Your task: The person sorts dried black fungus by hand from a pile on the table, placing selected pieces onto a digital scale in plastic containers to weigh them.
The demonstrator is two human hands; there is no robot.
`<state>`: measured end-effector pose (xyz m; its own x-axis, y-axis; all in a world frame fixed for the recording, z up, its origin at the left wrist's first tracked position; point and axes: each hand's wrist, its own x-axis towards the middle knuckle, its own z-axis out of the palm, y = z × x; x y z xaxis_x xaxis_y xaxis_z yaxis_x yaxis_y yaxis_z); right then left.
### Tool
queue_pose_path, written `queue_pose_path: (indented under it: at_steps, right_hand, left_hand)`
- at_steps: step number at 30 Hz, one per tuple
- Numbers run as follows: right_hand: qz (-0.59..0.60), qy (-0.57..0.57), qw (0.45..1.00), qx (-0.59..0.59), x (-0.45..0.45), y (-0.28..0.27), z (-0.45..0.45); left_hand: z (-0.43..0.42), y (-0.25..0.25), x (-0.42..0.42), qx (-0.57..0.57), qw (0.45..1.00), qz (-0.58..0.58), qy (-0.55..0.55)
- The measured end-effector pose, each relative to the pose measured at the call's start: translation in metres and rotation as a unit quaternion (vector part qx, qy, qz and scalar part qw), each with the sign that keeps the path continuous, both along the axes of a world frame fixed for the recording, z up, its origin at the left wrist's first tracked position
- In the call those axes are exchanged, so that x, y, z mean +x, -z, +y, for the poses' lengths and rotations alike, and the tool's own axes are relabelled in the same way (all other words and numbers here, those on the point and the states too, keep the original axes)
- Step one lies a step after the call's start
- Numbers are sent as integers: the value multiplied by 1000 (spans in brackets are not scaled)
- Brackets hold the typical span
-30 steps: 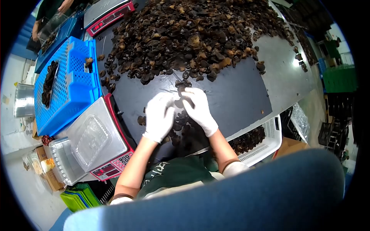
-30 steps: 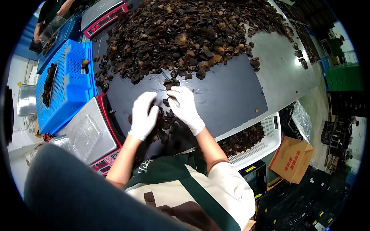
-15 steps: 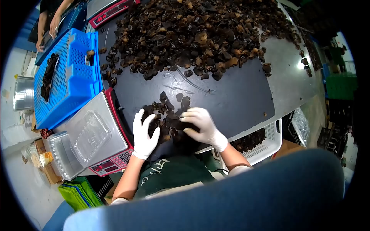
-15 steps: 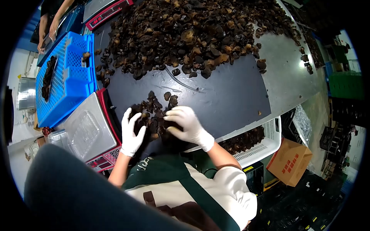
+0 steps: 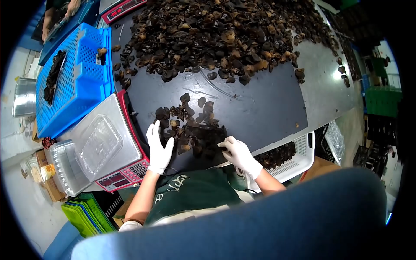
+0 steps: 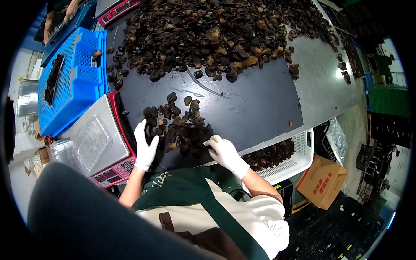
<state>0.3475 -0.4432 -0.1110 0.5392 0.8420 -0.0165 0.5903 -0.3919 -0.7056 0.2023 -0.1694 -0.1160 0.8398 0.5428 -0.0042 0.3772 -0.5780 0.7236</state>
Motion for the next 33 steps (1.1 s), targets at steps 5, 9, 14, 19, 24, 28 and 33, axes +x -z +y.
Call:
queue_pose_path:
  at_steps: [5, 9, 14, 19, 24, 28, 33]
  right_hand:
    - [201, 76, 977, 16, 18, -27, -3]
    - [215, 122, 969, 15, 27, -37, -8]
    - [280, 157, 946, 32, 35, -54, -11]
    - [477, -26, 788, 389, 62, -63, -62]
    - [556, -68, 659, 502, 68, -39, -67]
    - [345, -31, 925, 153, 58, -28, 5]
    - [155, 150, 966, 145, 74, -23, 56]
  left_hand:
    - [23, 4, 41, 88, 996, -12, 9]
    - [31, 3, 83, 137, 986, -41, 80]
    - [16, 17, 107, 242, 963, -19, 114]
    - [17, 7, 105, 92, 985, -137, 42]
    - [-59, -102, 109, -302, 940, -84, 139]
    - [-108, -135, 104, -336, 822, -191, 418]
    - [-23, -76, 120, -61, 976, -161, 135]
